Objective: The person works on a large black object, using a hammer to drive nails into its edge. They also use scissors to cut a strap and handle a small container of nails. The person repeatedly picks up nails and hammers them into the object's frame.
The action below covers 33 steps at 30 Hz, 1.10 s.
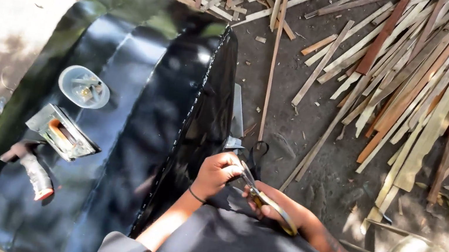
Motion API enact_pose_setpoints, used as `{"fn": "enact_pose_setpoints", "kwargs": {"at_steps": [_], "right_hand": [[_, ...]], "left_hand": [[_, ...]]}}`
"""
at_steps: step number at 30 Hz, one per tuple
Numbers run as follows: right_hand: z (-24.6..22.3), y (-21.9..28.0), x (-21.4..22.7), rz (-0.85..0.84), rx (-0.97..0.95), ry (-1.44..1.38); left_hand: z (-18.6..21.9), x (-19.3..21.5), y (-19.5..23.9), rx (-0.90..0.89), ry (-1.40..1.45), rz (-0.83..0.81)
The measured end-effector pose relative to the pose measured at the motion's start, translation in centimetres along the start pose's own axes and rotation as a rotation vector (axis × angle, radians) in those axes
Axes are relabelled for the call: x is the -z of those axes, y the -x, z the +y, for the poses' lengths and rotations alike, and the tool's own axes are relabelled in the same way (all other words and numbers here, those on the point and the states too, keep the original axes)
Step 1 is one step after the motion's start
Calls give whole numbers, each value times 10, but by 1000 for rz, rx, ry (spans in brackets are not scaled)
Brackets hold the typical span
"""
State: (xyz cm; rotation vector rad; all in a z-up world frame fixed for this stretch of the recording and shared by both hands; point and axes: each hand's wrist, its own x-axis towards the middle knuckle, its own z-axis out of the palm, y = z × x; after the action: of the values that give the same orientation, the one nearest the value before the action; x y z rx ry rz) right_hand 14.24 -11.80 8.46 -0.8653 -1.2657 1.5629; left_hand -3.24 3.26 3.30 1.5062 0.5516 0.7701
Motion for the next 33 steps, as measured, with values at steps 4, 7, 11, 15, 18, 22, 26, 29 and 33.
{"fn": "enact_pose_setpoints", "kwargs": {"at_steps": [4,7,11,15,18,22,26,29,33], "right_hand": [[-16,6,-16,141,44,104],[4,19,-7,201,190,77],[-25,35,-10,158,240,-106],[11,83,24,199,257,-203],[2,132,52,246,384,-182],[-49,195,83,314,388,-97],[-38,274,122,401,406,-228],[-45,322,143,441,462,-231],[-47,362,156,427,540,-286]], "left_hand": [[20,-7,-4,-24,76,-89],[34,-16,-11,-135,63,-143],[57,-37,-25,-240,137,-269],[76,-94,-44,-221,184,-404],[64,-154,-59,-283,252,-513],[54,-246,-87,-285,132,-609],[65,-341,-103,-230,187,-714],[64,-405,-110,-249,168,-781],[57,-459,-112,-231,168,-857]]}}
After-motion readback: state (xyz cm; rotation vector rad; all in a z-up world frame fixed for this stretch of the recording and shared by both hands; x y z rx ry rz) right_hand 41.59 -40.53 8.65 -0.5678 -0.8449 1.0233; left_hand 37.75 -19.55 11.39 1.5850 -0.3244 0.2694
